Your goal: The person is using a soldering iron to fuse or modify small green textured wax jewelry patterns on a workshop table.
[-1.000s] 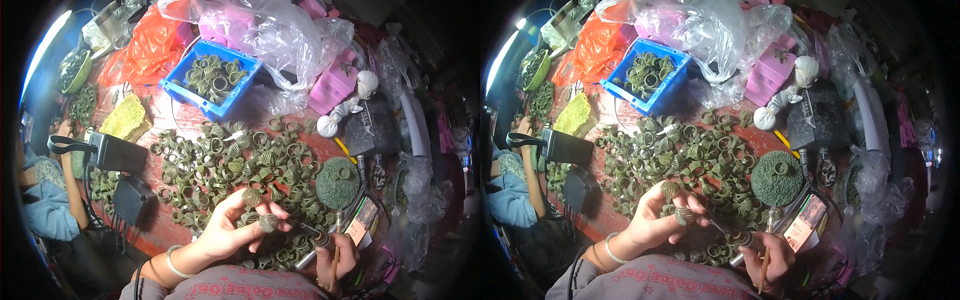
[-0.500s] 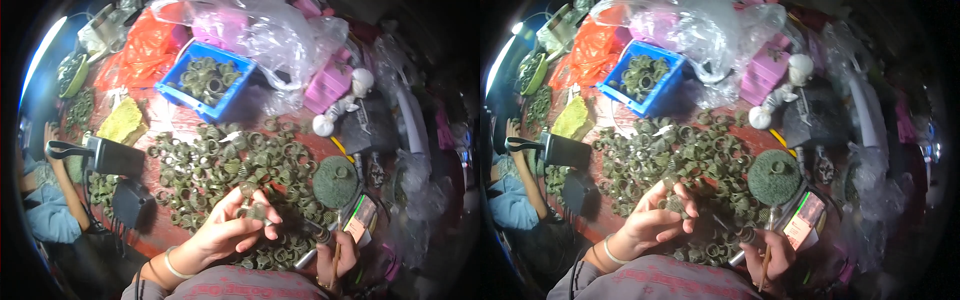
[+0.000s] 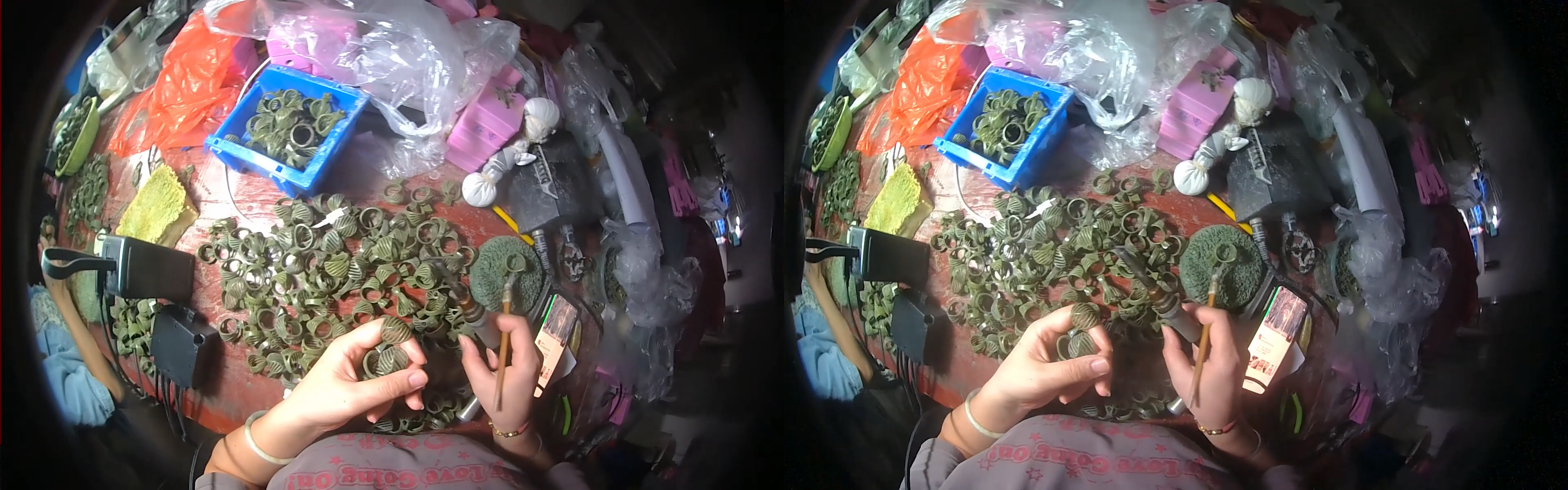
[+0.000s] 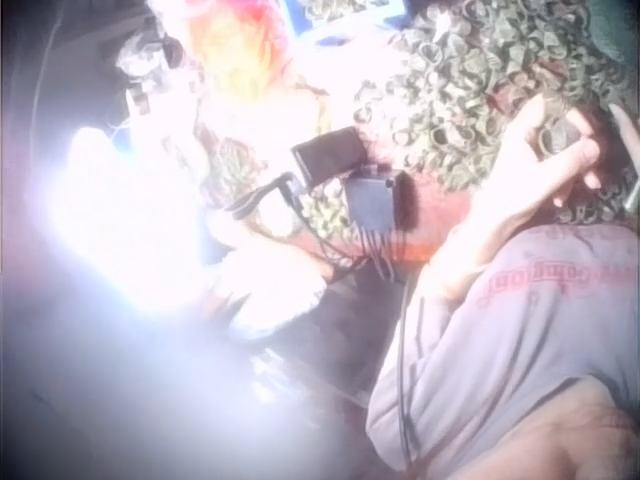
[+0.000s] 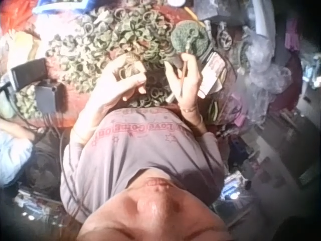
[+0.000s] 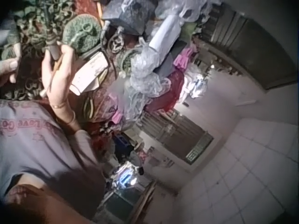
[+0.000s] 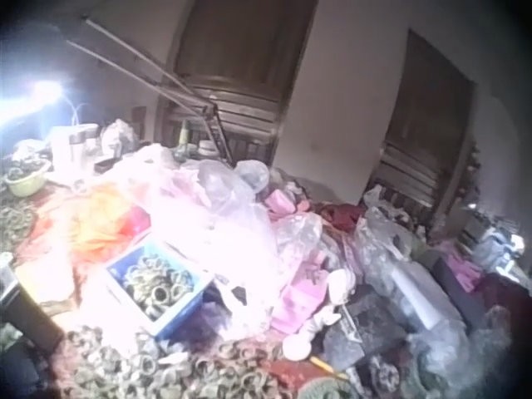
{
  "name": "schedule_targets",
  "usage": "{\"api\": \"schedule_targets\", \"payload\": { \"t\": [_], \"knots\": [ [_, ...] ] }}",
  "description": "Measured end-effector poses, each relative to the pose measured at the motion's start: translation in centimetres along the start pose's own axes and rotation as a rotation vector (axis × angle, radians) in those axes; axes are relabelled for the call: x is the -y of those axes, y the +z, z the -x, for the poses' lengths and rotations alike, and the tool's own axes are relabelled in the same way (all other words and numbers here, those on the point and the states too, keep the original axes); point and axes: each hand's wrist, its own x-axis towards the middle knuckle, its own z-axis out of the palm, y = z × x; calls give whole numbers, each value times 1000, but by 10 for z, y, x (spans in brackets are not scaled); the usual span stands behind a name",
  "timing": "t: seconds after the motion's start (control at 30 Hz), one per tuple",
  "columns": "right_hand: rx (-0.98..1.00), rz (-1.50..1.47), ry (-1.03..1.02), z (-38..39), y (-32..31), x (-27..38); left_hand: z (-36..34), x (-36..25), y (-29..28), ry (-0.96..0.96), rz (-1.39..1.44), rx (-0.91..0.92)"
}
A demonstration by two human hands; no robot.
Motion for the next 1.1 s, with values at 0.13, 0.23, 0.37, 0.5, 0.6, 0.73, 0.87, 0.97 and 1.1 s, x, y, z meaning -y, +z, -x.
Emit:
{"api": "schedule_targets", "payload": {
  "t": [0.13,0.23,0.37,0.5,0.6,0.73,0.87,0.97,1.1],
  "knots": [
    [25,-158,97,7,-8,18,2,5,-1,65,-148,-53],
    [167,-285,63,9,-14,34,-8,23,-11,502,-551,-33],
    [193,-462,-11,11,-11,33,-5,19,-7,377,-512,34],
    [241,-500,-71,11,-11,20,-7,18,-5,372,-452,59],
    [272,-447,-99,10,-16,14,-11,22,-7,386,-526,32],
    [180,-309,-91,7,-19,23,-6,18,-11,443,-464,-172],
    [132,-214,-95,14,-29,5,-16,13,-17,658,-688,-183],
    [88,-211,-39,16,-29,3,-15,10,-11,626,-782,-173],
    [90,-190,-97,19,-31,6,-10,12,-9,580,-724,-194]
  ]
}}
